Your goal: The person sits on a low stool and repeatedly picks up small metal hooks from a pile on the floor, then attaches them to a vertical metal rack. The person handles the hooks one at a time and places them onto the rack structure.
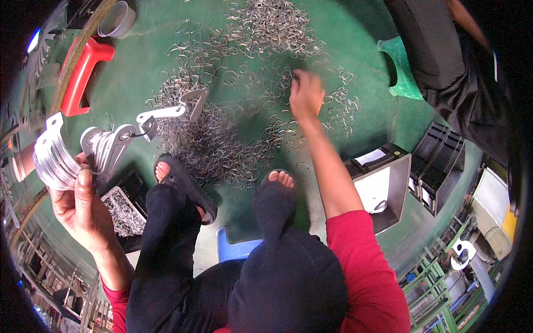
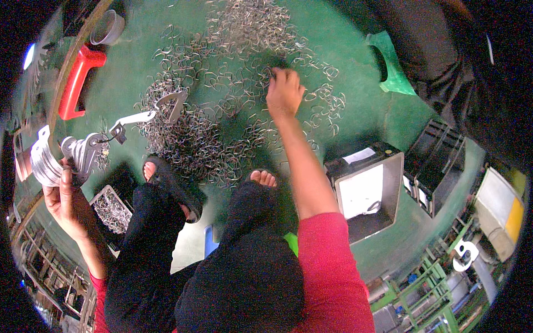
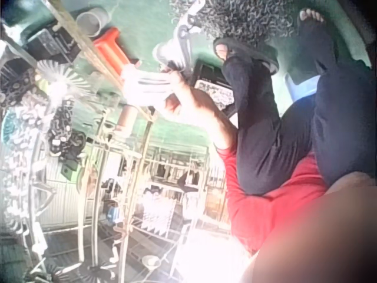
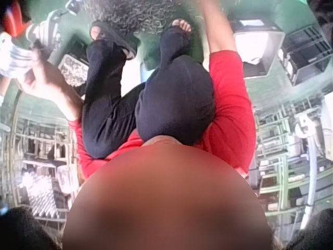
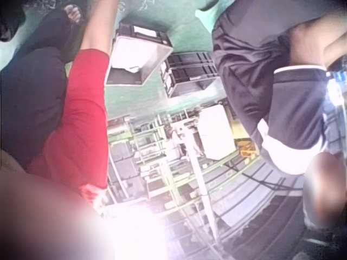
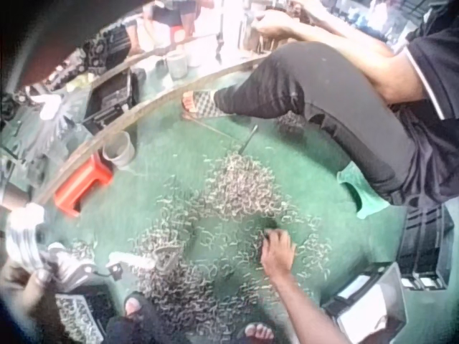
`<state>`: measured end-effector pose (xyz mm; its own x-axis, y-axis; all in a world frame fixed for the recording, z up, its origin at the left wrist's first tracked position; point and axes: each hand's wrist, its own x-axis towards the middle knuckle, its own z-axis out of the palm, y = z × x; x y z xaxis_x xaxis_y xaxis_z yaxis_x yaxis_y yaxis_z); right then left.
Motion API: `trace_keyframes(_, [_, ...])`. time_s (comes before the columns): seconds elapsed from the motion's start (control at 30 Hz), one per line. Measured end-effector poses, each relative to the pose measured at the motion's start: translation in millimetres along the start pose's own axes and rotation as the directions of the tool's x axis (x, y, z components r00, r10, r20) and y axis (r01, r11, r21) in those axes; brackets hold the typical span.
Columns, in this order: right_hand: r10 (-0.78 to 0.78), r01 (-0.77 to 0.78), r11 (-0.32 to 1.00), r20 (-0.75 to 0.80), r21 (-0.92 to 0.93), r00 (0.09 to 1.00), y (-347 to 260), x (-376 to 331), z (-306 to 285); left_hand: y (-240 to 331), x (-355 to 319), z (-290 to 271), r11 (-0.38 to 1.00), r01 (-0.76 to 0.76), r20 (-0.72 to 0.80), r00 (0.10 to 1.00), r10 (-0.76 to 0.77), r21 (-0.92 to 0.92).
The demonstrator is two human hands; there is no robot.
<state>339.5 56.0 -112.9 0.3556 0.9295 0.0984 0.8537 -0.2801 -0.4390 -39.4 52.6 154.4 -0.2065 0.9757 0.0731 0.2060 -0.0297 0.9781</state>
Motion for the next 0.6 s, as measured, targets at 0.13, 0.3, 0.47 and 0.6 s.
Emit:
trace_keyframes(0.13, [0.136, -0.130, 0.987, -0.053, 0.098, 0.989, 7, 33, 2, 0, 0, -2, 1.000, 0.020, -0.034, 0.999, -0.020, -0.012])
trace_keyframes(0.3, [-0.273, 0.284, 0.958, 0.202, -0.029, 0.941, 21, 30, 2, -3, 1, -5, 1.000, -0.003, -0.013, 1.000, 0.004, 0.027])
trace_keyframes(0.47, [-0.059, 0.059, 0.998, -0.055, 0.010, 0.997, 26, 4, 0, -5, 1, -10, 1.000, 0.004, -0.070, 0.998, -0.004, -0.002])
trace_keyframes(0.6, [-0.177, 0.169, 0.982, 0.095, 0.088, 0.980, 14, -30, -5, -6, 3, -13, 1.000, -0.014, -0.001, 1.000, 0.014, -0.008])
